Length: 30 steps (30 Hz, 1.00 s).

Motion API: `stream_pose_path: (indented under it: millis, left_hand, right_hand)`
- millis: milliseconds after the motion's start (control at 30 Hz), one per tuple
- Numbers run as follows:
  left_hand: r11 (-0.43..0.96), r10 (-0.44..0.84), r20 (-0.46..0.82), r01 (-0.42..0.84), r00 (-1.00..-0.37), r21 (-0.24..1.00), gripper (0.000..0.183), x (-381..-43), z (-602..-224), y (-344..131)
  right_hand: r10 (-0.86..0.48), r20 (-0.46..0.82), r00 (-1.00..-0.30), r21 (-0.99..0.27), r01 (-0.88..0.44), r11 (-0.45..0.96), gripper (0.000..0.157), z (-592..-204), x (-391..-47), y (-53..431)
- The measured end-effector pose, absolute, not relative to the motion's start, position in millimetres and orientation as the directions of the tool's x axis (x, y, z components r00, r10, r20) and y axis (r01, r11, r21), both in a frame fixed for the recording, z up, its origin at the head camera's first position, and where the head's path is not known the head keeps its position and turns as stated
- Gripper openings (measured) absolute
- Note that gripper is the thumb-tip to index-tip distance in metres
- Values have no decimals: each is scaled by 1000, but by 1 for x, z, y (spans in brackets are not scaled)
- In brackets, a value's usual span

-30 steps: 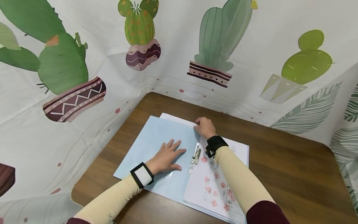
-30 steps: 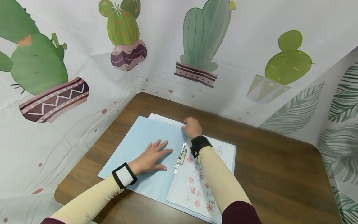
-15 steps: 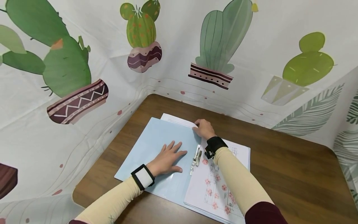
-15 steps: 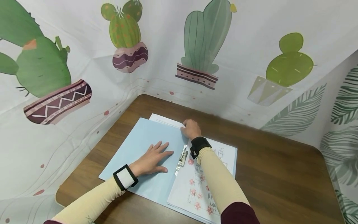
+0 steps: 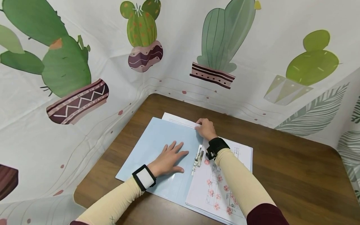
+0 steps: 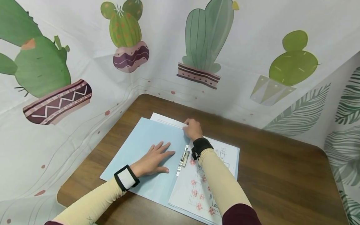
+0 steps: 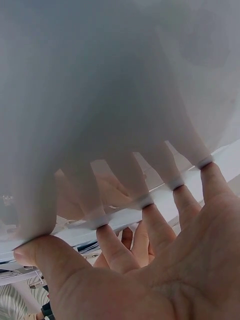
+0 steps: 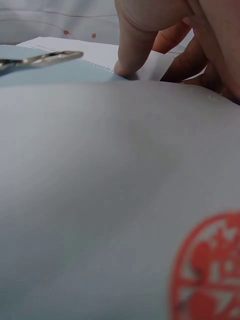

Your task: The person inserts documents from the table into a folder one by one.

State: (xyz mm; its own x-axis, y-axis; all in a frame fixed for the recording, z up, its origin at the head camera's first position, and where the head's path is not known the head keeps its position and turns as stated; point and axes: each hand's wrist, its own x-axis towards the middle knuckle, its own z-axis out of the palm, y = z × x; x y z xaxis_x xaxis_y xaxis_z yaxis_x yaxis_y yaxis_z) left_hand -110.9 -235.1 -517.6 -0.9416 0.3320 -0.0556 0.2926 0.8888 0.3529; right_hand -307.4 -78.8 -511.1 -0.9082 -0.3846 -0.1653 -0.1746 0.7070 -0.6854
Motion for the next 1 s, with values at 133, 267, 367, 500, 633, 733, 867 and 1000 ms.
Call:
stream_pose_path:
  millis: [133,267,367,500,633,733,867,1000]
  left_hand:
    - [890,330,-57,290,-942,353,74,-111,-517,-234]
    - [889,330,-55,290,-942,355,74,-111,-517,-234]
    - [889,331,-51,293,-942,353,74,-111,-517,-234]
    - [887,332,-54,292,-942,358,74,-111,-517,-234]
    - [882,339,-61,295,-939,367,74,-110,-516,-234]
    - [882,338,-64,292,-939,369,74,-109,-516,-234]
    - [880,333,-59,288,-941,377,73,-109,-515,-234]
    - [876,337,-59,290,-940,384,73,-107,-515,-234]
  right_hand:
    - [-370,-155,-916,-689,-168,705,15,-511,-307,-78]
    - [-358,-143,-923,-691,-165,703,14,-511,-307,-77]
    - [-356,-131,-925,-692,-172,701,13,-511,-308,-77]
    - [-353,-126,-927,-694,-172,699,13,-511,-307,-77]
    - [-344,-135,-929,-708,-152,690,11,-510,-305,-75]
    - [-342,-129,-931,-726,-146,671,10,-510,-304,-74]
    - [-346,-112,-932,-748,-150,646,8,-509,-305,-73]
    - [-348,-108,-931,-750,-154,644,7,-509,-306,-72]
